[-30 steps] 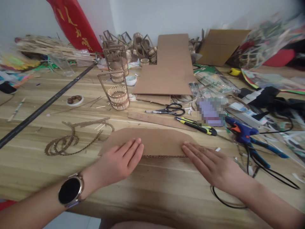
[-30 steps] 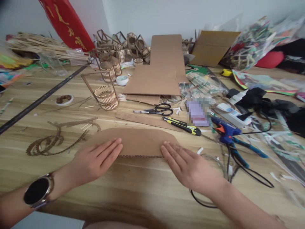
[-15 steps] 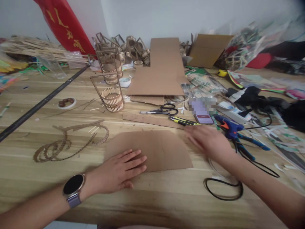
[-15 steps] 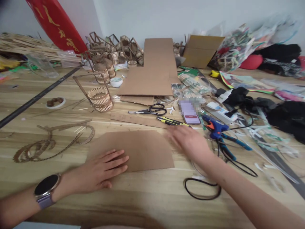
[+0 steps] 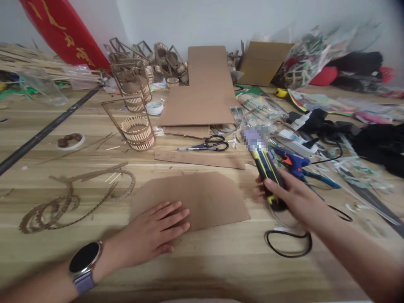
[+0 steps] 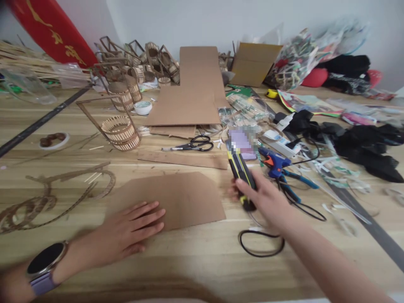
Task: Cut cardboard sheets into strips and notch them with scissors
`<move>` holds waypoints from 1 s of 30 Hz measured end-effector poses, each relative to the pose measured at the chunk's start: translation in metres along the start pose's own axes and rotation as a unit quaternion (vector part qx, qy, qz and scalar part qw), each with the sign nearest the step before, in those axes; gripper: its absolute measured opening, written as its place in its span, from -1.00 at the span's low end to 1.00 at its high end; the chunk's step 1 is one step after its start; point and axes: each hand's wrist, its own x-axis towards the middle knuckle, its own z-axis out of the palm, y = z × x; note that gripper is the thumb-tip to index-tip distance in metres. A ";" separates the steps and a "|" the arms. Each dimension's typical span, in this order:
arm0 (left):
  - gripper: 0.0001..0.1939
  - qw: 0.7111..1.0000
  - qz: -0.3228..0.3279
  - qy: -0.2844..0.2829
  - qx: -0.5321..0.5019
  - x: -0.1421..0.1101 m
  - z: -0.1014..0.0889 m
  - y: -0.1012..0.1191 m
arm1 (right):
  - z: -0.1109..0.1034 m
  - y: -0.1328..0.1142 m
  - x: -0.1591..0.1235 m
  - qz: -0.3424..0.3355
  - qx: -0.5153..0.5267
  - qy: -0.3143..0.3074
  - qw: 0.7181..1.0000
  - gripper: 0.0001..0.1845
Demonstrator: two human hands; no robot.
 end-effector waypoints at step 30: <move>-0.57 0.993 0.033 0.068 0.095 0.000 0.002 0.002 | 0.006 0.031 -0.101 0.273 0.222 -0.039 0.935 -0.34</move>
